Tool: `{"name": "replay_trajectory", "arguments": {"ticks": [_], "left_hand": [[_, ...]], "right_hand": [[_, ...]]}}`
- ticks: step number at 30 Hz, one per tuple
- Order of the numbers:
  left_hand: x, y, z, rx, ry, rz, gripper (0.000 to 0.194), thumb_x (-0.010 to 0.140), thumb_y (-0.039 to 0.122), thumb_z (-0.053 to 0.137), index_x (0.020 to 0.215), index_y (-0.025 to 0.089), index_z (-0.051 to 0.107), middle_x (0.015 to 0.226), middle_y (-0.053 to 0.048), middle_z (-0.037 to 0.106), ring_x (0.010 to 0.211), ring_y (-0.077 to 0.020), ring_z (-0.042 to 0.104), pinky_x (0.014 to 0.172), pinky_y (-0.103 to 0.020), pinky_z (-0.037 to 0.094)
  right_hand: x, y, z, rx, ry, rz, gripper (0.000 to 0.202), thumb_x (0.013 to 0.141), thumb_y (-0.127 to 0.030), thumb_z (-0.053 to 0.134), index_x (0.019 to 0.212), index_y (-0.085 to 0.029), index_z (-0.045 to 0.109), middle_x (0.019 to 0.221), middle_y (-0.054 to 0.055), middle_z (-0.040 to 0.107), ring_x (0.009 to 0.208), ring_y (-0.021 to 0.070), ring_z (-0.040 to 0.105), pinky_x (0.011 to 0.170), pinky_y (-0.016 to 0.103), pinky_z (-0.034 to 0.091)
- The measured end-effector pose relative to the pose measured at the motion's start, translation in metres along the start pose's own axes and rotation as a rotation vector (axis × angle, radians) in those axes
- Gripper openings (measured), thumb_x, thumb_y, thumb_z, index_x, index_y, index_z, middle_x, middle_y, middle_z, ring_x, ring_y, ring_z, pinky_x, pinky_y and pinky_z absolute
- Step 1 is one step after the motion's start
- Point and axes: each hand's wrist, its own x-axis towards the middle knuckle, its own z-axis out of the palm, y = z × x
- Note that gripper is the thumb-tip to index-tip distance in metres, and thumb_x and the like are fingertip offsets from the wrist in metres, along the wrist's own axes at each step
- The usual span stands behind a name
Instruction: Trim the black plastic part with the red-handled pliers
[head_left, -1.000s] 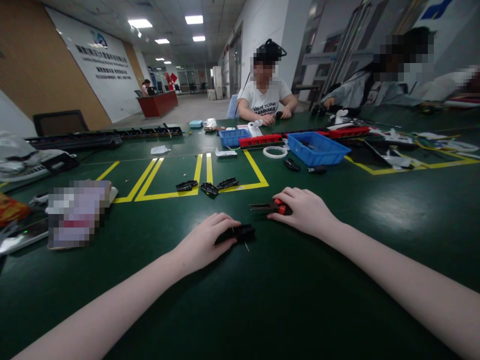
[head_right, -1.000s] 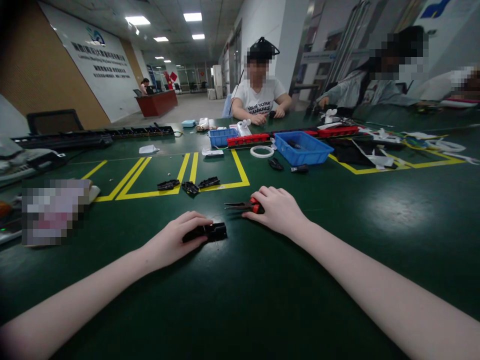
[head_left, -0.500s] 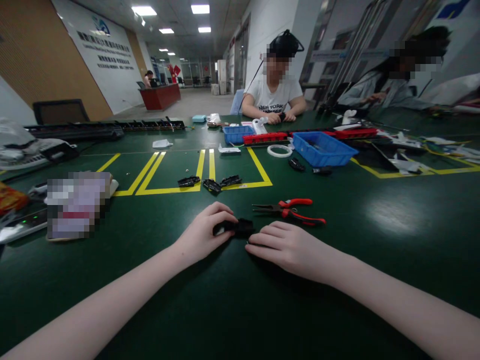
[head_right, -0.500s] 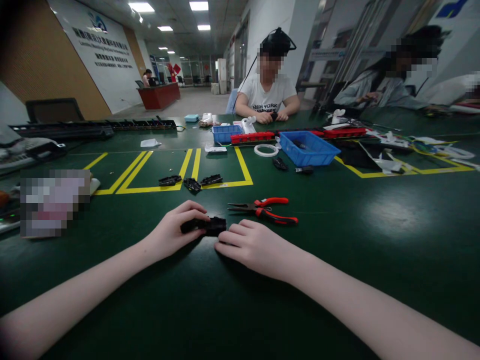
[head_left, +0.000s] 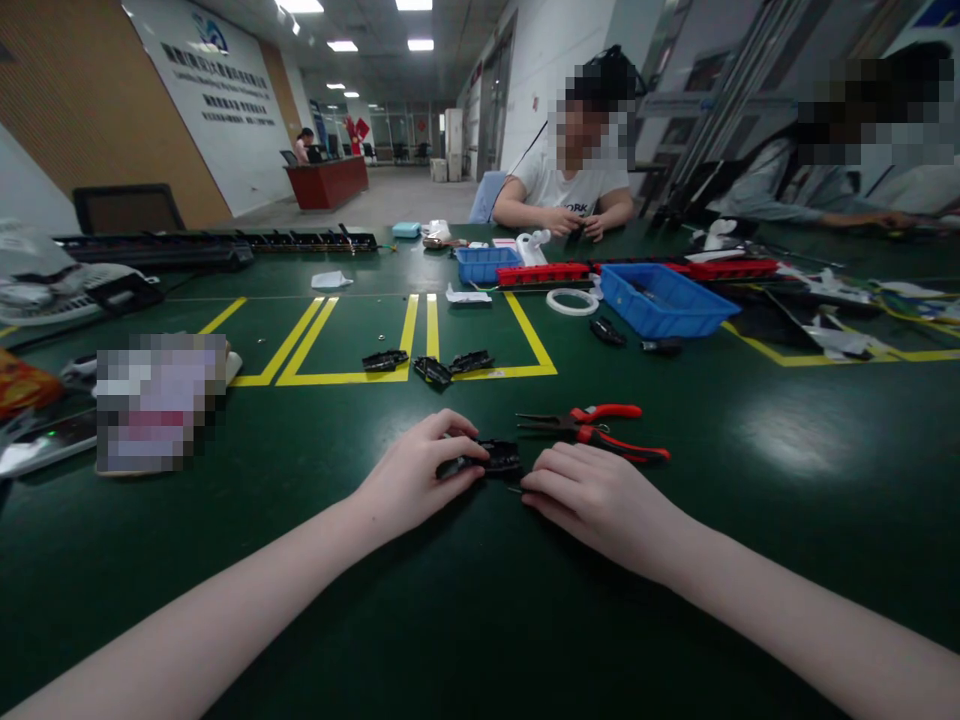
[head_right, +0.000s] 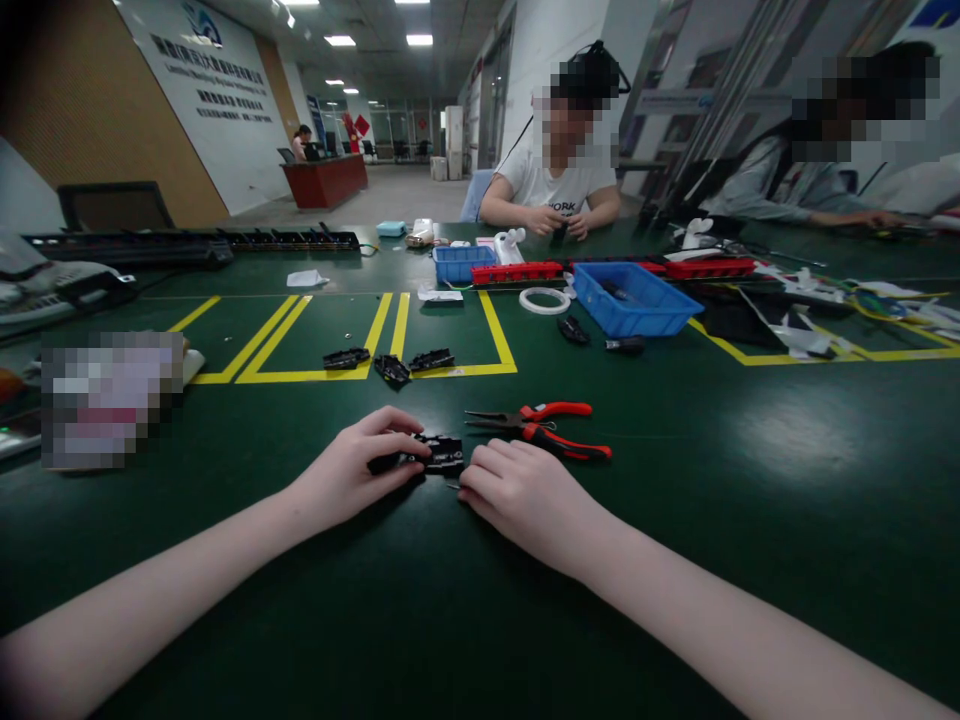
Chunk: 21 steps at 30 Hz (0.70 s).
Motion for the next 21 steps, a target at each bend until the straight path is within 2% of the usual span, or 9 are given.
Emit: {"name": "replay_trajectory", "arguments": {"ticks": [3,8,12,15,17,21], "left_hand": [[0.000,-0.003,0.002,-0.017,0.017,-0.012,0.016,0.093,0.016,0.064,0.107,0.021,0.071,0.121,-0.007,0.060,0.110,-0.0230,0.063,0.094,-0.042,0.058],[-0.002,-0.004,0.002,0.006,0.035,0.009,0.017,0.093,0.018,0.063,0.108,0.021,0.070,0.123,-0.008,0.059,0.112,-0.0235,0.062,0.095,-0.043,0.056],[-0.004,0.005,0.002,0.122,0.063,0.109,0.024,0.093,0.026,0.066,0.116,0.022,0.066,0.128,-0.009,0.060,0.120,-0.0269,0.058,0.101,-0.049,0.049],[-0.005,0.015,0.006,0.183,0.096,0.253,0.011,0.097,0.026,0.061,0.105,0.021,0.068,0.123,-0.007,0.065,0.116,-0.0236,0.060,0.107,-0.049,0.042],[-0.005,0.020,0.009,0.191,0.115,0.302,0.011,0.099,0.024,0.057,0.100,0.021,0.068,0.117,-0.004,0.068,0.112,-0.0203,0.062,0.110,-0.046,0.038],[-0.004,0.024,0.008,0.121,0.160,0.264,0.011,0.100,0.022,0.056,0.100,0.021,0.067,0.110,-0.002,0.069,0.107,-0.0176,0.062,0.108,-0.042,0.036]], "right_hand": [[0.002,-0.002,0.002,-0.055,-0.011,0.012,0.011,0.094,-0.014,0.057,0.090,-0.016,0.067,0.087,0.005,0.068,0.074,0.0170,0.060,0.065,0.030,0.046],[0.009,-0.003,0.007,-0.184,-0.039,-0.065,0.011,0.091,-0.008,0.056,0.087,-0.015,0.064,0.083,0.005,0.066,0.069,0.0176,0.057,0.063,0.031,0.041],[0.012,-0.005,0.009,-0.125,-0.026,-0.014,0.009,0.092,-0.012,0.053,0.087,-0.016,0.060,0.078,0.003,0.064,0.065,0.0166,0.057,0.062,0.030,0.041],[0.013,-0.009,0.008,-0.049,0.023,-0.022,0.013,0.094,-0.014,0.048,0.086,-0.017,0.057,0.076,0.002,0.064,0.062,0.0156,0.055,0.061,0.030,0.041],[0.014,-0.011,0.006,-0.026,0.063,-0.037,0.015,0.096,-0.014,0.044,0.087,-0.017,0.056,0.076,0.003,0.065,0.061,0.0154,0.055,0.060,0.030,0.041],[0.016,-0.011,0.000,0.037,0.155,-0.048,0.012,0.100,-0.017,0.046,0.098,-0.016,0.058,0.081,0.004,0.069,0.067,0.0149,0.062,0.061,0.029,0.045]]}}
